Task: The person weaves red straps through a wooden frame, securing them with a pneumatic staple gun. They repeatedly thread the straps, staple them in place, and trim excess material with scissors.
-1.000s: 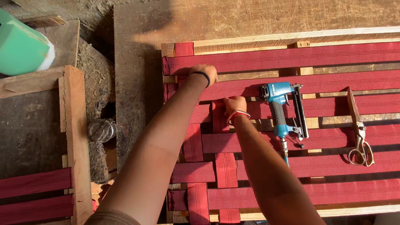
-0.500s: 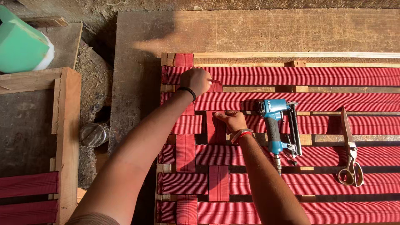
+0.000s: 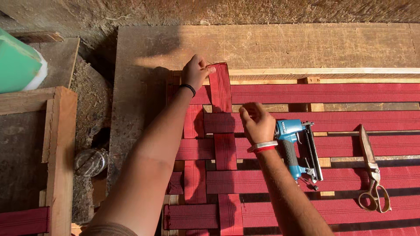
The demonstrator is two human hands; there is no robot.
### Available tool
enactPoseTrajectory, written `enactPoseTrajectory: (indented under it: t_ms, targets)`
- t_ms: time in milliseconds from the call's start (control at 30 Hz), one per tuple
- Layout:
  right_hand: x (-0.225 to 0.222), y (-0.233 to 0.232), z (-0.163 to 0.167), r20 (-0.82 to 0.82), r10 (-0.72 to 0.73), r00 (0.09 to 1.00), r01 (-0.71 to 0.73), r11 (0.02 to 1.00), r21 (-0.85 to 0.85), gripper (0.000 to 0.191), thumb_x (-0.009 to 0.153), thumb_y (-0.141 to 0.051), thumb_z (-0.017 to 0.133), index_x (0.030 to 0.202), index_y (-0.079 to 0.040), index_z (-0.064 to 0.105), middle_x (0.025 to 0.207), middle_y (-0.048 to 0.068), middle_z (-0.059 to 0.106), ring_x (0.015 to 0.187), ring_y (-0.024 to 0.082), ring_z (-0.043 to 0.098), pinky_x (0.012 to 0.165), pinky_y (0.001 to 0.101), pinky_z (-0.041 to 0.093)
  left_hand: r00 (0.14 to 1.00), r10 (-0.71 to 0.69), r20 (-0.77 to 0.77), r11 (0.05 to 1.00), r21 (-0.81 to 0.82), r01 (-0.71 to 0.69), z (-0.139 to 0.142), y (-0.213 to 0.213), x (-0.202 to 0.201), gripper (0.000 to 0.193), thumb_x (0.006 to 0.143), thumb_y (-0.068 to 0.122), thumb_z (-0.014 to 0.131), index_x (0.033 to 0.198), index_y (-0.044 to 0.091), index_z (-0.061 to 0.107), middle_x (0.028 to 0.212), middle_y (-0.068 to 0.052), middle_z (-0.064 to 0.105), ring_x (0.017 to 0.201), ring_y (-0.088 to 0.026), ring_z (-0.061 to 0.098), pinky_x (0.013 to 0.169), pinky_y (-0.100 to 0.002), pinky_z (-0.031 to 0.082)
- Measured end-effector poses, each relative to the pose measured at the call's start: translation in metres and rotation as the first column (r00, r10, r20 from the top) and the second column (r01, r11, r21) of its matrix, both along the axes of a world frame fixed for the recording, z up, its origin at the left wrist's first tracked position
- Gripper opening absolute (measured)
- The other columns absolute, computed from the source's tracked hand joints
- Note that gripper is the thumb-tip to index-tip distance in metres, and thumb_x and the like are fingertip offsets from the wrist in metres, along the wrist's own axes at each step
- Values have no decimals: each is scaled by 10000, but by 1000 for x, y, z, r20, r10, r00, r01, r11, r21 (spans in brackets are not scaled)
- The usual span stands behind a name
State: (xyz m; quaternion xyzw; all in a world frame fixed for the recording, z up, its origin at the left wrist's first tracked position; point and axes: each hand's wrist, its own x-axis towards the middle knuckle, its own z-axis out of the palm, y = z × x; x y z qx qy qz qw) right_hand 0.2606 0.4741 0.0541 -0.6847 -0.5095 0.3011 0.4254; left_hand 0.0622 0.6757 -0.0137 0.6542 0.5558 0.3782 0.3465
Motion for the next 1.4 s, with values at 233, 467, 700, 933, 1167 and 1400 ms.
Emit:
enactPoseTrajectory:
  t_ms: [233,467,700,933,1167,1400]
  targets:
    - [-7,154,-14,159,295,942,-281,954,-107,232,918,-70,755,1143,-124,779,1101,46,786,992,181,748,870,334,601,986,-114,119,991,79,105,-17,5,-7,325,894,109,829,829,100,511,738,12,550,694,-91,543,683,-286,546]
    - [-9,176,-45,-304,285,909,-283,958,54,319,875,55,720,1160,-86,730,1094,35,785,1019,126,749,912,270,614,920,-152,361,985,-26,173,-22,8,-10,103,910,131,785,934,73,704,877,32,759,814,-80,715,759,-262,611]
    - [-14,170,-53,-282,71,957,-83,996,-32,200,858,41,759,1035,-49,785,1010,61,806,925,116,761,861,280,629,982,-107,-156,994,-27,104,-8,-1,-5,286,770,317,883,1025,216,800,838,-20,727,790,-180,682,731,-338,564]
    - [-25,172,-63,124,65,990,-46,988,-150,145,876,-158,788,1009,-102,799,954,71,785,846,178,758,806,327,589,935,-6,-355,972,217,89,-2,9,-4,167,708,311,889,785,173,837,893,-24,780,932,-244,676,846,-461,486]
    - [-34,176,-67,128,-15,992,41,977,-208,147,845,-154,769,980,-113,811,921,61,802,819,179,758,809,342,597,974,-119,-194,988,78,136,-21,10,-26,114,843,275,805,880,168,823,912,-23,780,879,-210,734,818,-379,569]
    - [-34,187,-54,121,-62,991,107,906,-410,161,880,-232,803,1009,-136,792,960,50,789,808,140,745,754,299,615,979,-57,-198,996,-80,42,-16,9,-18,130,909,318,765,898,196,807,923,6,782,858,-149,738,800,-326,576]
